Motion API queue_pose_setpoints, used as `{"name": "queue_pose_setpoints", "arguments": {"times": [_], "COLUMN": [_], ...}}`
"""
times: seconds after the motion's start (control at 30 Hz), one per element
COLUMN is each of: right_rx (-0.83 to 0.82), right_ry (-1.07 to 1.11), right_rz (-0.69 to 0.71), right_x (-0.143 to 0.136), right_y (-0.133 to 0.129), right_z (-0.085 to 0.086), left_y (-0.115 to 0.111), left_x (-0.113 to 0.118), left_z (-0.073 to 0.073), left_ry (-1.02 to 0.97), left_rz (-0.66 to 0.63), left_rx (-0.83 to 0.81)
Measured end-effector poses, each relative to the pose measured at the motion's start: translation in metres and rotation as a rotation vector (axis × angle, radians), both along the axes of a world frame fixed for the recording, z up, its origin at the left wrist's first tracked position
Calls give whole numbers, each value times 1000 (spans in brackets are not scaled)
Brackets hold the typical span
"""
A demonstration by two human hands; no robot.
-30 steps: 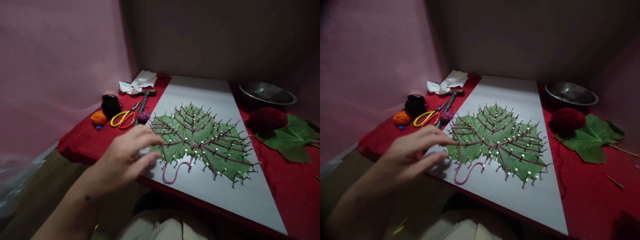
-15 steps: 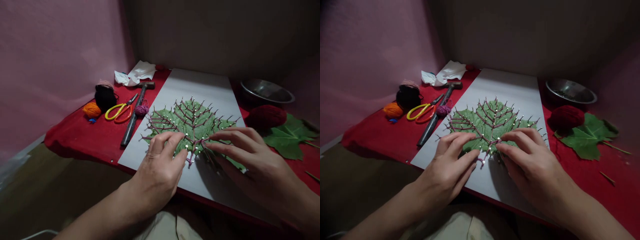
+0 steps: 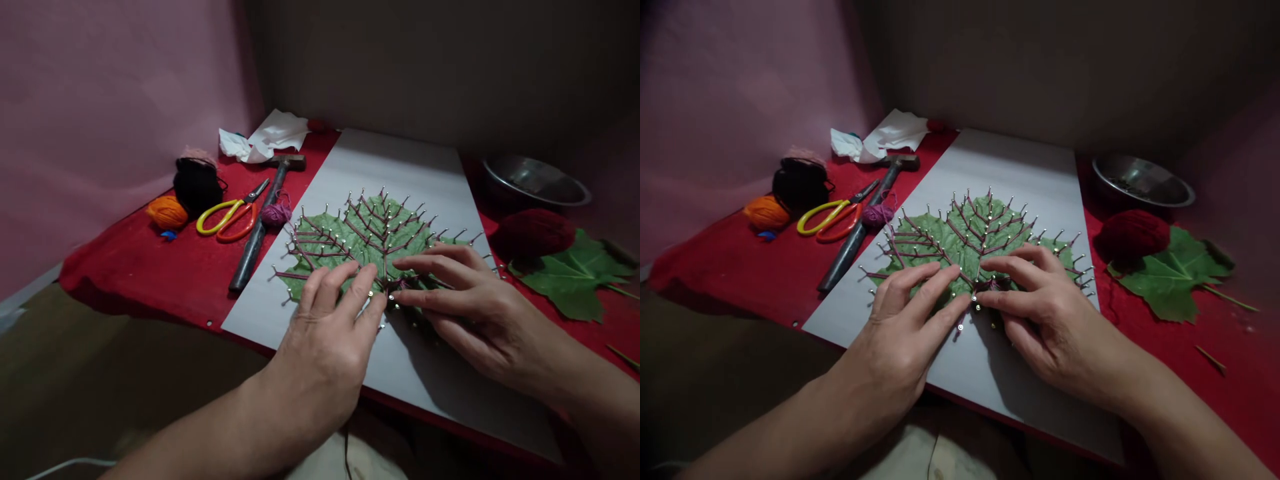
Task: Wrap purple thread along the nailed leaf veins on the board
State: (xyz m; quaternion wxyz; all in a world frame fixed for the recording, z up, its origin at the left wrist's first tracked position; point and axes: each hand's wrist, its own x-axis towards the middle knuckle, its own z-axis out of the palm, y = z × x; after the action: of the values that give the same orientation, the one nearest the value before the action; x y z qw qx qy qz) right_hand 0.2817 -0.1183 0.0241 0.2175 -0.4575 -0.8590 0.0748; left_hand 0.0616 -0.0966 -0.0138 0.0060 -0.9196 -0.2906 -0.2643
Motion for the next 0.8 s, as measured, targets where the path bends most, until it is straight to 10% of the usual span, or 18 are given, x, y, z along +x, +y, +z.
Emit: {"name": "queue_pose_setpoints", "arguments": {"times": [0.5, 0.8], "right_rx": [-53, -72], "right_ry": [-254, -139], "right_rz": [193, 183], "right_x": [3, 5], "right_y": [22, 16], "right_z": [21, 12], "left_y": [1, 2], "left_x": [-2, -12], "left_z": [9, 5], "left_ry": [222, 35], "left_rz": [-16, -25], "left_rx": [105, -7]}}
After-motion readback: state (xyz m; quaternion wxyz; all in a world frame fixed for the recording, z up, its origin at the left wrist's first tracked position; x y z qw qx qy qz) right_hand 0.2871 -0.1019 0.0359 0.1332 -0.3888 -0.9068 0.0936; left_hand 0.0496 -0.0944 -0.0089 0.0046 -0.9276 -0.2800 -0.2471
